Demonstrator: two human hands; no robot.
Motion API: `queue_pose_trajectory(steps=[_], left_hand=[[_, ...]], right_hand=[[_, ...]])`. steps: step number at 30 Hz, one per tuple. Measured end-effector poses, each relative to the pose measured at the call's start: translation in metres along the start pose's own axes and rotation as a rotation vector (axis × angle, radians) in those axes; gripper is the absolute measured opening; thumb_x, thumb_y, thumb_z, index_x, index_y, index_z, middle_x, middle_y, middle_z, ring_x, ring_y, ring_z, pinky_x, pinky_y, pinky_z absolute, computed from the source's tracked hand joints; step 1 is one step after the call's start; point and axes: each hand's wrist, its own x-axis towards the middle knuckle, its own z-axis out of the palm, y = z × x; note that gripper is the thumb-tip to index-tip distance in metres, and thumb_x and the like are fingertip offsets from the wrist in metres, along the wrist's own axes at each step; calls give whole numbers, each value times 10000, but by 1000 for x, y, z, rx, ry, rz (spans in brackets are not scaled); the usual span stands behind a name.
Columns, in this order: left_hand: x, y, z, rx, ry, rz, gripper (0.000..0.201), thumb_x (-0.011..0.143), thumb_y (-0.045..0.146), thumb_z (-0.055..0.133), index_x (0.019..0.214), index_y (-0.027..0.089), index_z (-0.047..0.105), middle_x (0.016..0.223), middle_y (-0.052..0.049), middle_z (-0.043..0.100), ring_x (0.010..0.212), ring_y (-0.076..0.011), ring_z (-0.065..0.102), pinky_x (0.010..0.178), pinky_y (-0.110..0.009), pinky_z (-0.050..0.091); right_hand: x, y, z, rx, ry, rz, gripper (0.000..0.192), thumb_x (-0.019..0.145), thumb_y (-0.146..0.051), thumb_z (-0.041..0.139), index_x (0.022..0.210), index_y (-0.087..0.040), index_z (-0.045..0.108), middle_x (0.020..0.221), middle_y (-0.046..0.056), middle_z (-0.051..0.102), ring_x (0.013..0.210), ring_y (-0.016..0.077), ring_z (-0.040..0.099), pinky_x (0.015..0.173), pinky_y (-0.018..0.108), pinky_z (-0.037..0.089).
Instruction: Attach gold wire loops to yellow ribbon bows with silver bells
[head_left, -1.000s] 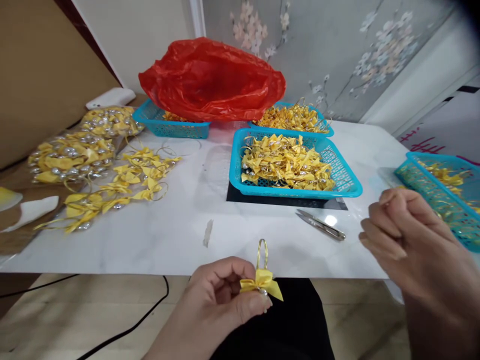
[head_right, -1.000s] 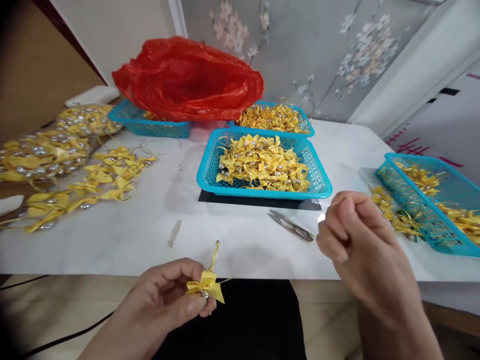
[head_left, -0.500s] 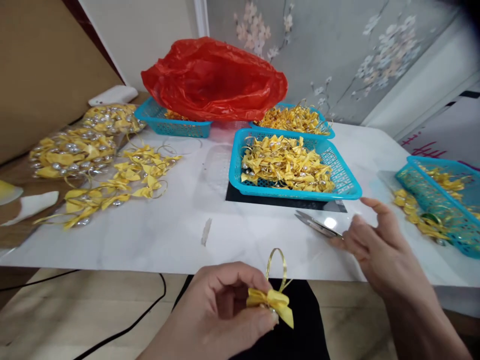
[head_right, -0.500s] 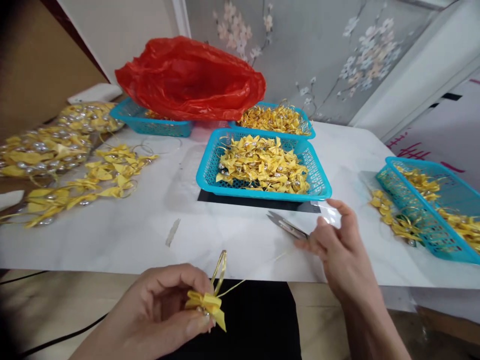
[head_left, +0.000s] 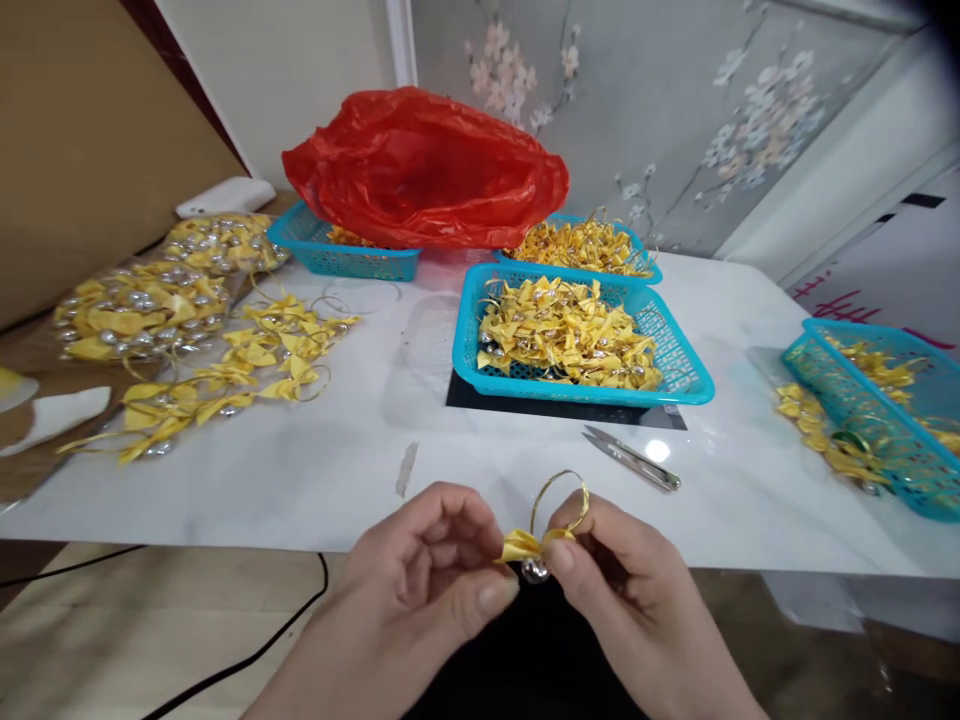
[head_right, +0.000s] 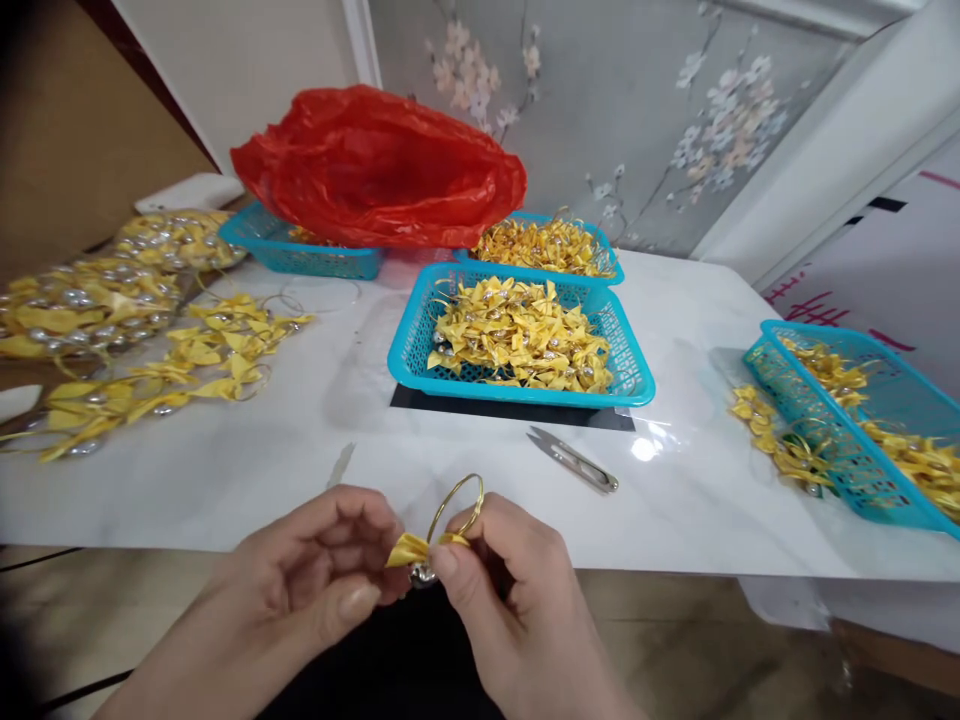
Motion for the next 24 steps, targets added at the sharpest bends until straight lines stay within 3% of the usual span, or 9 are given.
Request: queue_pose_trajectory(steps=[3, 6, 13, 18, 21, 24], left_hand=[[-1, 1, -2, 74, -15, -37, 189, 849, 373, 701, 811, 188, 692, 726, -3, 676, 701, -146, 628, 658, -222, 507], [1, -3, 2, 91, -4, -25, 207, 886, 373, 668, 809, 187, 716, 737, -15, 692, 723, -160, 632, 698, -241, 519], [7, -28, 25, -182, -29, 80, 224, 908, 353, 662, 763, 190, 715, 725, 6, 653, 720, -139, 605, 714, -223, 502], [4, -30, 25, -106, -26, 131, 195, 892, 346, 679, 788, 194, 742, 754, -9, 669, 745, -153, 590, 715, -228, 486], [3, -25, 15, -69, -91, 130, 173, 872, 346, 702, 781, 201, 730, 778, -14, 667, 770, -161, 585, 726, -233, 477], [3, -20, 3, -89, -130, 67, 215, 817, 412, 760, 923, 231, 712, 891, -17, 663, 863, -184, 596, 798, -262, 484]], right_hand=[[-2, -3, 3, 17, 52, -28, 255, 982, -297, 527, 752, -194, 569, 656, -26, 523, 575, 114, 471, 526, 225, 376], [-2, -2, 7, 104, 63, -59, 248, 981, -279, 531, 761, -195, 608, 690, -10, 562, 621, 129, 533, 580, 232, 437], [-1, 24, 25, 633, 98, 55, 271, 997, -376, 539, 793, -198, 551, 654, -38, 484, 547, 100, 444, 505, 214, 411], [-2, 26, 24, 622, 133, 34, 246, 991, -339, 573, 792, -197, 593, 677, -34, 504, 604, 96, 446, 566, 200, 419], [-1, 18, 17, 540, 147, 23, 254, 980, -309, 597, 758, -187, 611, 643, -39, 483, 570, 85, 396, 527, 190, 356], [-1, 12, 14, 450, 187, 36, 287, 971, -324, 602, 724, -178, 603, 617, -41, 442, 551, 87, 333, 511, 211, 311]])
